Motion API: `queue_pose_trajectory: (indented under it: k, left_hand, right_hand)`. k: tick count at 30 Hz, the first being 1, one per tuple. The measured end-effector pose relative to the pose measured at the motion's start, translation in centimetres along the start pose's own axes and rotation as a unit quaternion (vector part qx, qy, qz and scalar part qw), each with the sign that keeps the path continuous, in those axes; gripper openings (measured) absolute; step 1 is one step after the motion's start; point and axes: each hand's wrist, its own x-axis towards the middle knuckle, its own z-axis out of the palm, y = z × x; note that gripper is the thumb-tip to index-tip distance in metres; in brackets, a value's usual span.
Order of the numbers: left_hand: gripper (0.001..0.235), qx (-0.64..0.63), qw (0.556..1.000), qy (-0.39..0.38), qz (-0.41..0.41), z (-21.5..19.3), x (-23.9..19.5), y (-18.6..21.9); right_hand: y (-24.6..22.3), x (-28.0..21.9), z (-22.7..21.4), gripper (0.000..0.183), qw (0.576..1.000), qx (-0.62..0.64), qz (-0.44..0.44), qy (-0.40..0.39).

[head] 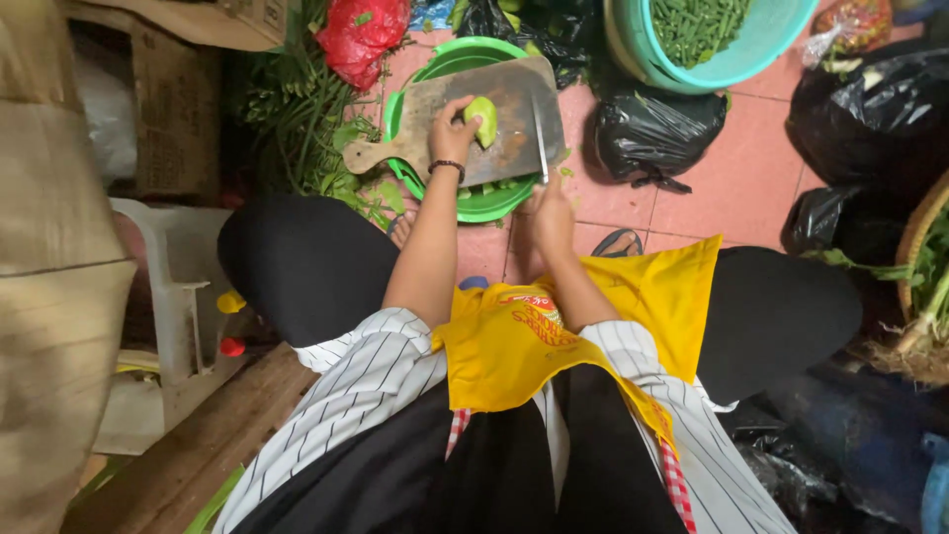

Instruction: Chopping chayote on a wooden cutting board with a knife while sitting on the floor.

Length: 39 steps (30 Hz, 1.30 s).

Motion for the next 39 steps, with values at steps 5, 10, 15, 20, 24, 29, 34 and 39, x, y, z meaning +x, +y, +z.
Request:
queue_pose_trajectory:
  k: [5, 10, 15, 20, 24, 29, 34, 39]
  left_hand:
    - [0.041, -0.086, 0.995, 0.011, -0.044, 0.3, -0.4, -0.4]
    - [0.038, -0.127, 0.989, 0.001, -0.076, 0.3, -0.4, 0.3]
    - [0.037, -0.081, 0.994, 0.001, -0.068, -0.1, -0.5, 1.7]
    - [0.037, -0.060, 0.998, 0.002, -0.035, 0.3, 0.0, -0.6]
    - [0.037, -0.061, 0.997, 0.005, -0.041, 0.2, -0.4, 0.4]
    - [0.038, -0.054, 0.997, 0.006, -0.062, 0.0, -0.5, 1.0]
    - [0.039, -0.067, 0.994, -0.004, -0.086, 0.4, -0.1, 1.0]
    - [0.040, -0.072, 0.993, -0.012, -0.090, 0.4, -0.1, 0.5]
  right_hand:
    - [-1.9, -0.5, 2.5, 0.028, 0.993, -0.070, 0.052, -0.083]
    - [-3.5, -0.1, 2.2, 0.029, 0.988, -0.117, 0.016, -0.102]
    - [-3.7, 0.4, 2.4, 0.029, 0.985, -0.136, 0.000, -0.108]
    - [-3.2, 1.2, 3.2, 0.029, 0.982, -0.149, -0.001, -0.118]
    - [-2.6, 1.7, 3.9, 0.029, 0.980, -0.144, 0.001, -0.137]
    - [-2.3, 2.1, 4.6, 0.029, 0.976, -0.158, 0.018, -0.152]
    - [-2.6, 2.9, 4.5, 0.029, 0.971, -0.175, 0.034, -0.158]
    - [-1.9, 3.2, 5.0, 0.029, 0.969, -0.176, 0.038, -0.168]
